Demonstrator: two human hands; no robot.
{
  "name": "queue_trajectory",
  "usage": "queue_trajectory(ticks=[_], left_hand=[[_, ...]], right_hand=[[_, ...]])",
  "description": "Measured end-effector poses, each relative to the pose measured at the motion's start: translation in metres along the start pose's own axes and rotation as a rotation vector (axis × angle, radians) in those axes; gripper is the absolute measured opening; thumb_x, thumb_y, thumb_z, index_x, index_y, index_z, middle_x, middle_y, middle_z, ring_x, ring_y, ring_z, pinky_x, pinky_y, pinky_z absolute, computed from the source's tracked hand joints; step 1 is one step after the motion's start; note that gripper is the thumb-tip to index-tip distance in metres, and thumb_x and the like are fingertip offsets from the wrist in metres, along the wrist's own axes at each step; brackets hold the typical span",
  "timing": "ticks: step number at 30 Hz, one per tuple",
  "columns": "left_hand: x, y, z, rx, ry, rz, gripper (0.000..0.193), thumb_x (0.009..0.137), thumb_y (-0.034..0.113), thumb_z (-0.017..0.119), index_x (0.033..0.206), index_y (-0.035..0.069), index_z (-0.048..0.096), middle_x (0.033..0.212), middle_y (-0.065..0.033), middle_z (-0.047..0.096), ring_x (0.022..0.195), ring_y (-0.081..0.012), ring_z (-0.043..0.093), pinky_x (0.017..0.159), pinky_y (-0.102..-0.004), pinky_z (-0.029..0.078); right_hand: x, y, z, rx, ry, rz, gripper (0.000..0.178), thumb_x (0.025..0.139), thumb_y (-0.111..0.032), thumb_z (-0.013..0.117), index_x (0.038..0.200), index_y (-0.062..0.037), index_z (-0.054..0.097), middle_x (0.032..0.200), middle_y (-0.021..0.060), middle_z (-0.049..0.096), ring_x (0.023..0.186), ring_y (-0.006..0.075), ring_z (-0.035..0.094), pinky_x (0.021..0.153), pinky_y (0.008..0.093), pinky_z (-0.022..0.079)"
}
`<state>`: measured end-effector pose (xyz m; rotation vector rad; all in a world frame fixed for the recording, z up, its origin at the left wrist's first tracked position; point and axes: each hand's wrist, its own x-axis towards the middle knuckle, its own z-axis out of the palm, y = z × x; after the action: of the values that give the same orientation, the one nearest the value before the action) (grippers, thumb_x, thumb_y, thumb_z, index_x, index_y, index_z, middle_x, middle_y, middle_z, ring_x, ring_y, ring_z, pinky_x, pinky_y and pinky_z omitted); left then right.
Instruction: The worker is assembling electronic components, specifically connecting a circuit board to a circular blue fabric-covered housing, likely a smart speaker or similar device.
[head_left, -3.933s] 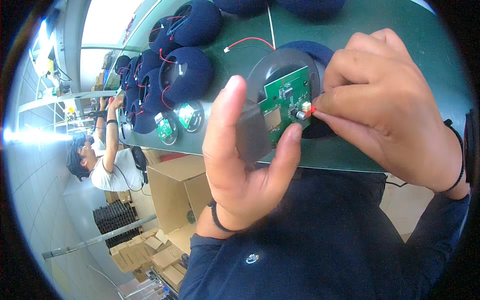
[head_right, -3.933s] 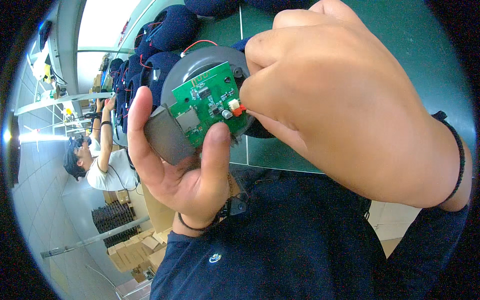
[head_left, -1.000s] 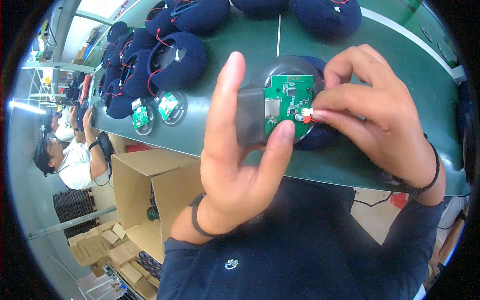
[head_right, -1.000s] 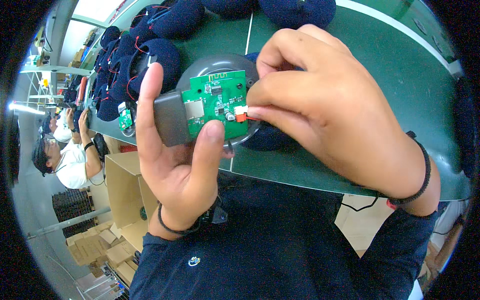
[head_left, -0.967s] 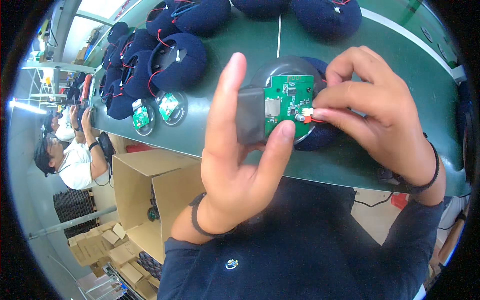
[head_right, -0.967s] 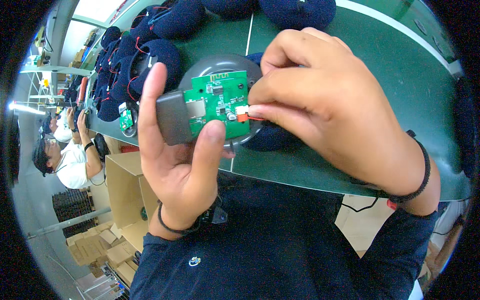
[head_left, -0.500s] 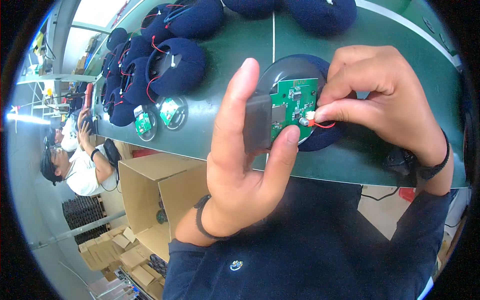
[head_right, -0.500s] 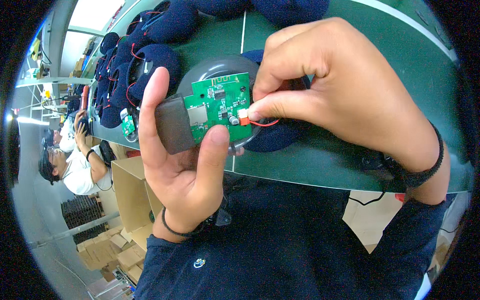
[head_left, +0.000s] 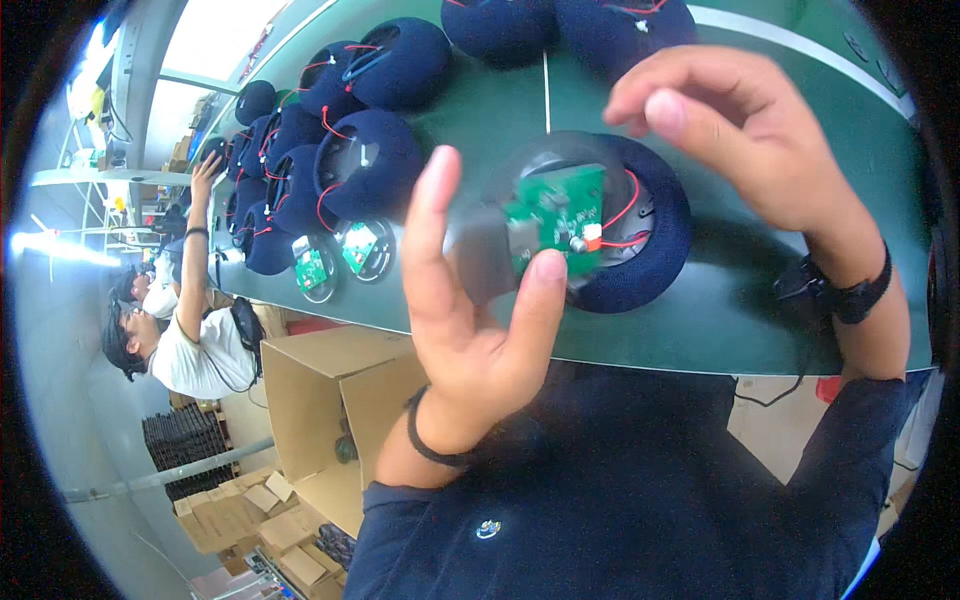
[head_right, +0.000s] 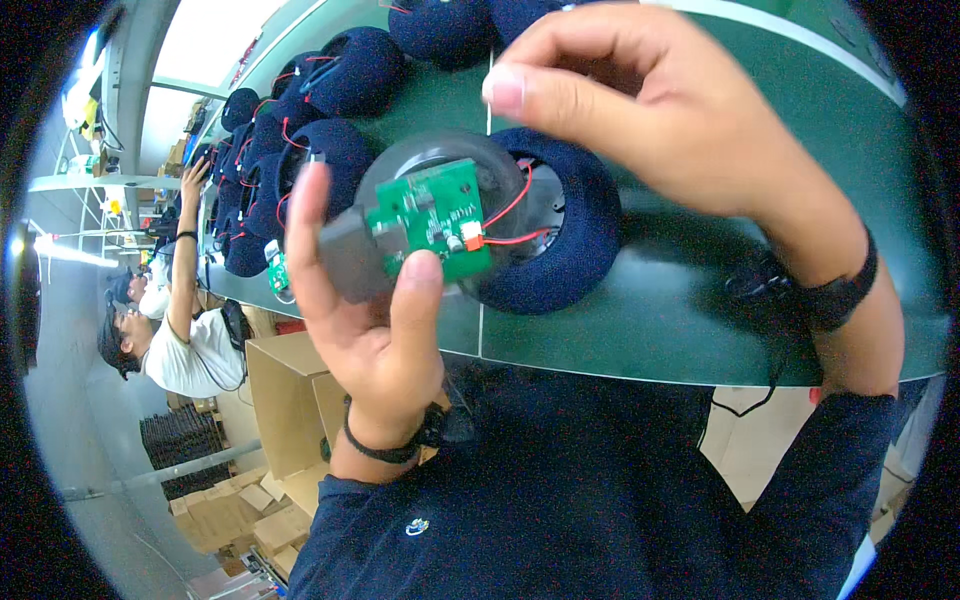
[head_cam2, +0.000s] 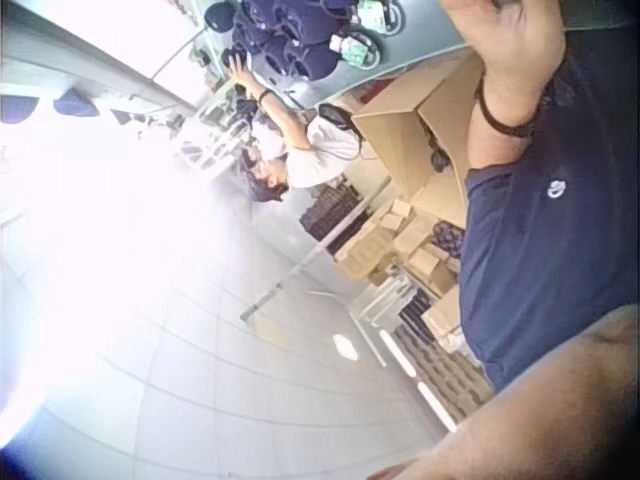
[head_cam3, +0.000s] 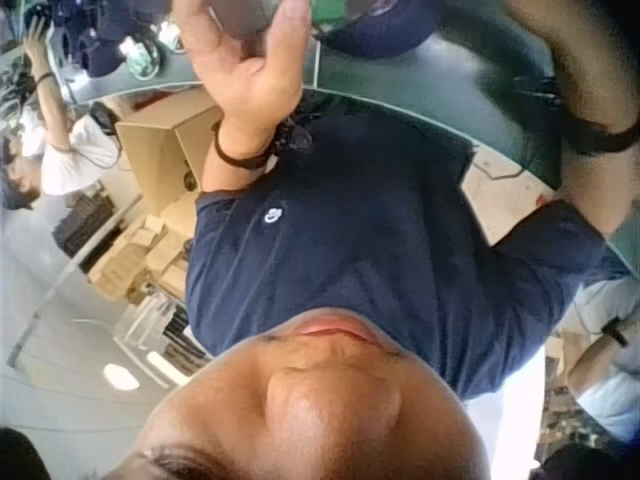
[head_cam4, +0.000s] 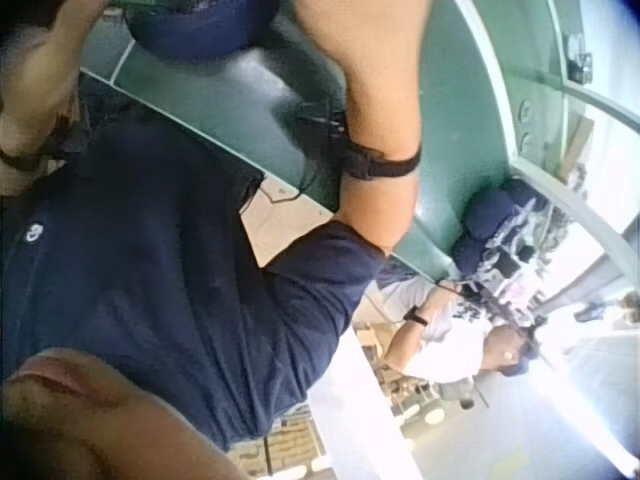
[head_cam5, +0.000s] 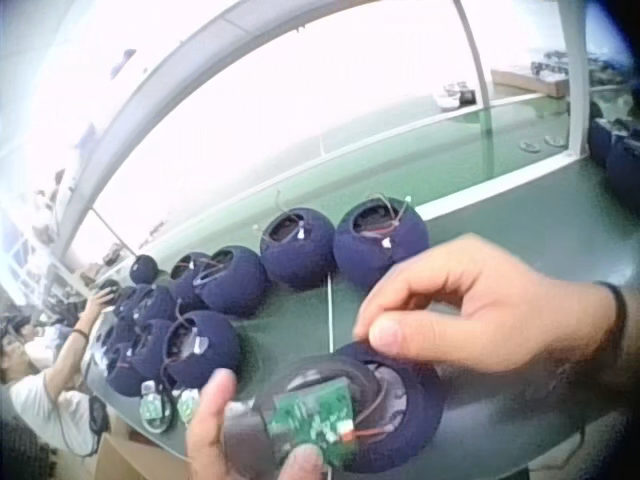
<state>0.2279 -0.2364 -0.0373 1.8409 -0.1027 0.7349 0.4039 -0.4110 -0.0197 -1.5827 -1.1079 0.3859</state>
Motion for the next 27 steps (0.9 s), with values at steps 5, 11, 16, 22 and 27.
queue_trajectory(ticks=[5,11,16,22,27], left_hand=[[0.038,-0.009,-0.027,0.574,-0.296,0.662,0.038,0.073,0.006,0.078,0.109,0.005,0.069,0.119,-0.017,0.07,0.113,-0.0385,0.064,0.098,-0.0446,0.052],[0.042,-0.021,-0.024,0.675,-0.356,0.493,0.049,0.075,-0.005,0.07,0.122,0.008,0.069,0.136,-0.0209,0.06,0.123,-0.0408,0.06,0.102,-0.0436,0.051],[0.04,-0.017,-0.028,0.625,-0.423,0.317,0.069,0.071,-0.014,0.064,0.134,0.012,0.063,0.146,-0.0233,0.05,0.136,-0.04,0.049,0.108,-0.0438,0.047],[0.044,-0.016,-0.044,0.595,-0.529,0.402,0.08,0.067,-0.016,0.06,0.139,0.02,0.06,0.151,-0.023,0.045,0.138,-0.0413,0.047,0.113,-0.0455,0.042],[0.043,-0.015,-0.05,0.787,-0.315,0.473,0.049,0.078,0.0,0.061,0.127,0.003,0.063,0.138,-0.0193,0.056,0.128,-0.0379,0.055,0.104,-0.0454,0.046]], right_hand=[[0.0,0.012,0.003,0.015,-0.205,-0.215,0.084,0.07,-0.049,0.087,0.132,0.0011,0.061,0.13,0.0142,0.065,0.123,0.026,0.061,0.107,0.038,0.044],[0.0,0.014,0.004,-0.353,-0.063,-0.371,0.075,0.061,-0.039,0.095,0.118,-0.0006,0.066,0.116,0.0182,0.069,0.109,0.034,0.067,0.094,0.039,0.053],[0.002,0.018,0.018,-0.429,-0.02,-0.407,0.075,0.065,-0.037,0.093,0.122,-0.0009,0.061,0.123,0.0192,0.065,0.112,0.0366,0.065,0.095,0.0406,0.052],[-0.003,-0.001,0.033,-0.227,-0.07,-0.206,0.095,0.067,-0.029,0.092,0.144,-0.0019,0.043,0.138,0.019,0.054,0.128,0.0332,0.055,0.107,0.0404,0.044],[-0.015,-0.015,0.04,-0.578,0.098,-0.181,0.1,0.063,-0.022,0.09,0.146,0.0014,0.04,0.133,0.0224,0.052,0.124,0.0385,0.051,0.108,0.0443,0.041]])
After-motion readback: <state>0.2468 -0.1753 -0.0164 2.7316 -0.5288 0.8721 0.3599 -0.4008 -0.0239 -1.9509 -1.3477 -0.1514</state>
